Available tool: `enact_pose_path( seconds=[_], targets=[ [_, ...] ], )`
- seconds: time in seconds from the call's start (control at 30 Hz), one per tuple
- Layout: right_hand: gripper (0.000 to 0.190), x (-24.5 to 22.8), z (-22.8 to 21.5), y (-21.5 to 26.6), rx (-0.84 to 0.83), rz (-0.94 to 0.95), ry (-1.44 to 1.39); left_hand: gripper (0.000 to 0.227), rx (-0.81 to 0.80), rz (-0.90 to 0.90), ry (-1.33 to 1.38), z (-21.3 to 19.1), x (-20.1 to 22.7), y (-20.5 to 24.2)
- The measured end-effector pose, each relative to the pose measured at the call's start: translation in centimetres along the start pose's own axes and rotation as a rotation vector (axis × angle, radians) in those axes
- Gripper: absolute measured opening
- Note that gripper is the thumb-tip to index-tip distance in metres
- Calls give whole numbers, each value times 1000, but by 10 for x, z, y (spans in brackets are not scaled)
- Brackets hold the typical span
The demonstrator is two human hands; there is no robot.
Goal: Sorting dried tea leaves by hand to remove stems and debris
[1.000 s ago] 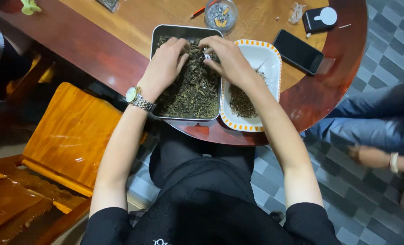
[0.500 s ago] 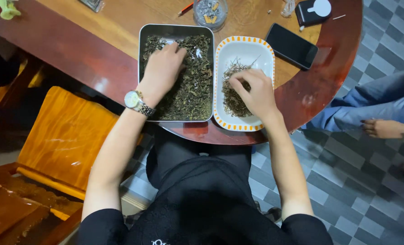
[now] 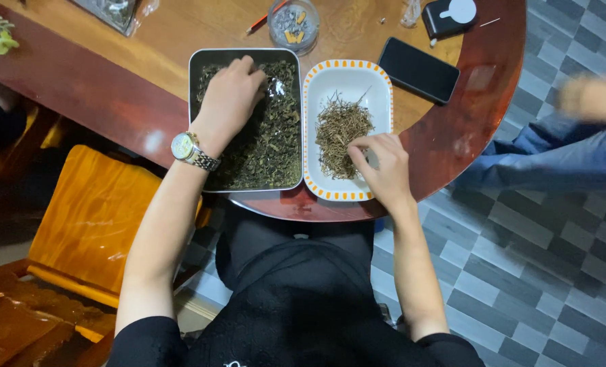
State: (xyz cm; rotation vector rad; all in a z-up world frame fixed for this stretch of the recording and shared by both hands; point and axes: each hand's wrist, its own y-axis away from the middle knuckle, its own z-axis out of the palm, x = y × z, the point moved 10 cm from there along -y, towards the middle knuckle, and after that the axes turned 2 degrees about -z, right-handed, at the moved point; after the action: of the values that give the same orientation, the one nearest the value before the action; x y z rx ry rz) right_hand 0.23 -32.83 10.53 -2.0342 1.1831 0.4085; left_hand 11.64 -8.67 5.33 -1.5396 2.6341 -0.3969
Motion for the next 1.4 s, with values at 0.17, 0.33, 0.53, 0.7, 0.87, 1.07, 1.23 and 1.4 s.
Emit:
enact_pose_path(
  seconds=[0.17, 0.33, 0.53, 0.7, 0.87, 1.07, 1.23, 1.4],
  targets=[
    [10, 6, 5, 7, 25, -37, -16, 15, -120, -21, 23, 13, 3, -3],
    [4, 3, 2, 6, 53, -66, -41, 13, -90, 9, -31, 26, -1, -2],
    [5, 0, 8, 5, 71, -90, -40, 11, -31, -24, -40, -10, 16, 6],
    [8, -7, 25, 1, 45, -99, -76, 7, 1, -72, 156, -39, 37, 29],
    [13, -35, 40, -15, -8, -122, -123, 9, -33, -245, 631, -48, 57, 59],
    [20, -64, 46, -27, -6, -174, -140, 11, -9, -306, 880, -59, 84, 78],
    [20, -66, 39, -25, 35, -151, -158, 10, 29, -290, 925, -57, 90, 83],
    [9, -71, 40, -24, -5, -180, -126, 9, 51, -295, 961, -48, 92, 86]
  ],
)
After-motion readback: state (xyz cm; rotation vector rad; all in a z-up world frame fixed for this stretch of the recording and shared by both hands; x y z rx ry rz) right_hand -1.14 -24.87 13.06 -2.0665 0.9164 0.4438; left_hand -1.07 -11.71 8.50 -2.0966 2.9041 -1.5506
